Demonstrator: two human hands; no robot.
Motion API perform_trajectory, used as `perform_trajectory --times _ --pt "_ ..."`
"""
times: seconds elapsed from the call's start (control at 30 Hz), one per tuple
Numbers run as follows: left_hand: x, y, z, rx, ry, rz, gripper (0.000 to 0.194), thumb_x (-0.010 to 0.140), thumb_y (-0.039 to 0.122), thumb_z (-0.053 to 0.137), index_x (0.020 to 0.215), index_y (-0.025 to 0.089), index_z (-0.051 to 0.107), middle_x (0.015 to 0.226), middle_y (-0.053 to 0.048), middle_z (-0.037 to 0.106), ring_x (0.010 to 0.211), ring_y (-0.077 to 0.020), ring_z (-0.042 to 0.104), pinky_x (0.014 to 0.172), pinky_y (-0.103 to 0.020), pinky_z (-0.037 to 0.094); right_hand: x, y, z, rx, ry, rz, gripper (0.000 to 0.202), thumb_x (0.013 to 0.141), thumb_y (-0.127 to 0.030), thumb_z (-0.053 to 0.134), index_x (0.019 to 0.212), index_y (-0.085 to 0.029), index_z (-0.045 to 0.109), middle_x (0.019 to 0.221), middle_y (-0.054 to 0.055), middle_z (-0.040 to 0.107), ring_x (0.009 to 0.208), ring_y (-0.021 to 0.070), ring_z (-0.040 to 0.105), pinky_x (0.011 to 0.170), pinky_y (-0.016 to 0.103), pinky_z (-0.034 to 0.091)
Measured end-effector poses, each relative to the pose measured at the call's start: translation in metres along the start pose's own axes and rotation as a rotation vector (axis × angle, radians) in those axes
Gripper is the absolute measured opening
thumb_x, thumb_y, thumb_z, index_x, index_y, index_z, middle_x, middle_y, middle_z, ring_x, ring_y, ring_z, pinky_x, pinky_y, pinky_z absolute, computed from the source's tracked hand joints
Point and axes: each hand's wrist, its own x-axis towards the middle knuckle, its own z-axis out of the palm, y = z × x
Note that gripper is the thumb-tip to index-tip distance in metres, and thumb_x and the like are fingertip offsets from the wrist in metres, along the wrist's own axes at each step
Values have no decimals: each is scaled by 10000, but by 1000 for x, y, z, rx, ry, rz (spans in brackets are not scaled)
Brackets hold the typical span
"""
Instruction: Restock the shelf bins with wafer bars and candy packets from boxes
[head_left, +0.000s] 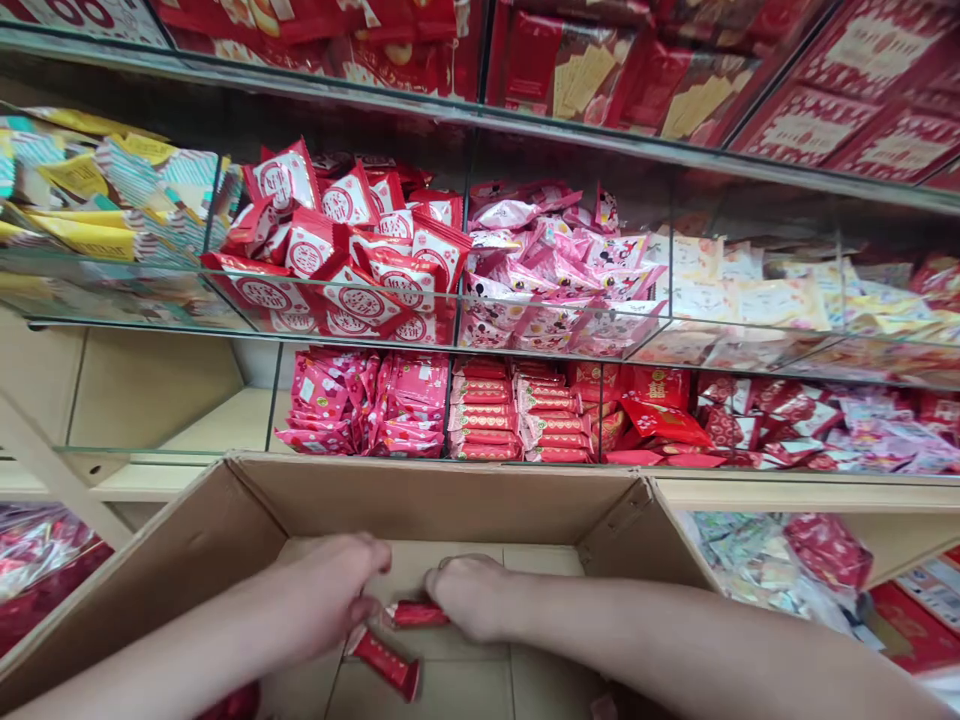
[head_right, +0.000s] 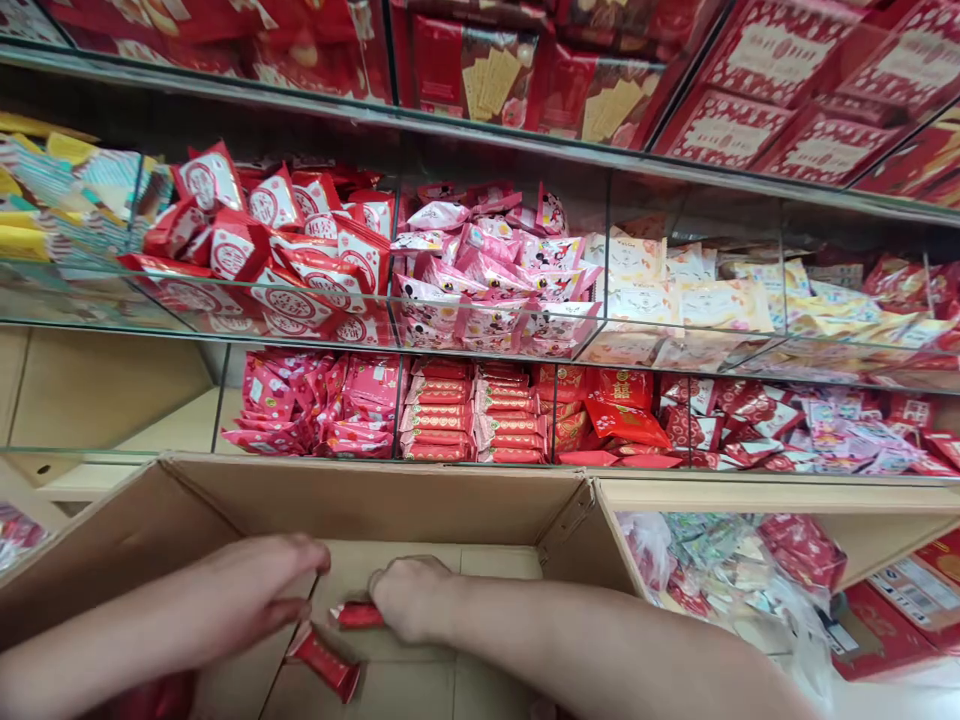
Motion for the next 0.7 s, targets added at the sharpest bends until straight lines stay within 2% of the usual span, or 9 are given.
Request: perform_trajectory --times 0.07,0.1,0.2,0.27,0.3,0.37,0.5,0.6,0.7 --pt "4 -5 -15 -16 11 -48 310 676 294 582 976 241 635 1014 -82 655 965 -259 586 850 -338 411 -11 0 -19 0 39 -19 226 671 -74 515 868 -139 603 833 90 658 722 215 615 557 255 425" --pt "4 -7 -20 -34 -1 -60 352 677 330 588 1017 240 616 1032 -80 648 963 -252 585 840 -327 416 -18 1 -29 11 107 -39 193 680 -72 513 839 -131 605 824 92 655 713 207 606 563 254 416" --pt "4 -5 -32 -251 -202 -27 435 701 389 583 1107 236 550 1031 -42 639 899 -205 592 780 -269 435 -38 4 -60 187 375 -132 158 692 -72 519 813 -140 596 765 44 633 657 140 561 570 219 392" --pt "3 2 -34 -432 -320 56 350 736 355 561 1058 219 560 934 -2 640 847 -170 584 755 -240 431 -49 5 -75 372 509 -141 140 704 -73 520 803 -147 587 693 2 596 590 95 517 547 191 376" --pt "3 7 -35 -506 -337 91 296 752 330 549 1022 209 566 870 16 632 816 -155 577 741 -231 429 -53 7 -81 466 555 -130 126 710 -74 521 793 -146 582 660 -14 572 563 81 496 532 180 369" --pt "3 15 -34 -618 -295 114 218 776 291 527 968 194 569 777 38 602 764 -135 563 714 -223 429 -57 10 -88 645 598 -100 93 709 -77 531 766 -140 569 614 -31 527 535 69 466 507 171 358" --pt "6 22 -31 -704 -63 80 228 798 265 513 1011 202 564 760 32 624 753 -132 567 714 -240 432 -57 21 -91 921 639 -113 33 717 -151 574 742 -135 561 619 -33 500 564 72 447 524 183 362" --pt "7 22 -33 -790 82 33 251 796 311 542 1015 202 596 748 13 662 708 -126 573 670 -227 443 -56 28 -92 1063 698 -143 90 725 -227 596 728 -144 562 597 -41 498 539 64 434 499 182 340" --pt "8 25 -37 -995 173 14 221 759 339 605 925 200 653 723 8 681 670 -103 585 632 -182 452 -59 29 -96 1313 714 -84 149 712 -280 620 709 -160 532 544 -57 495 462 55 425 424 167 301"
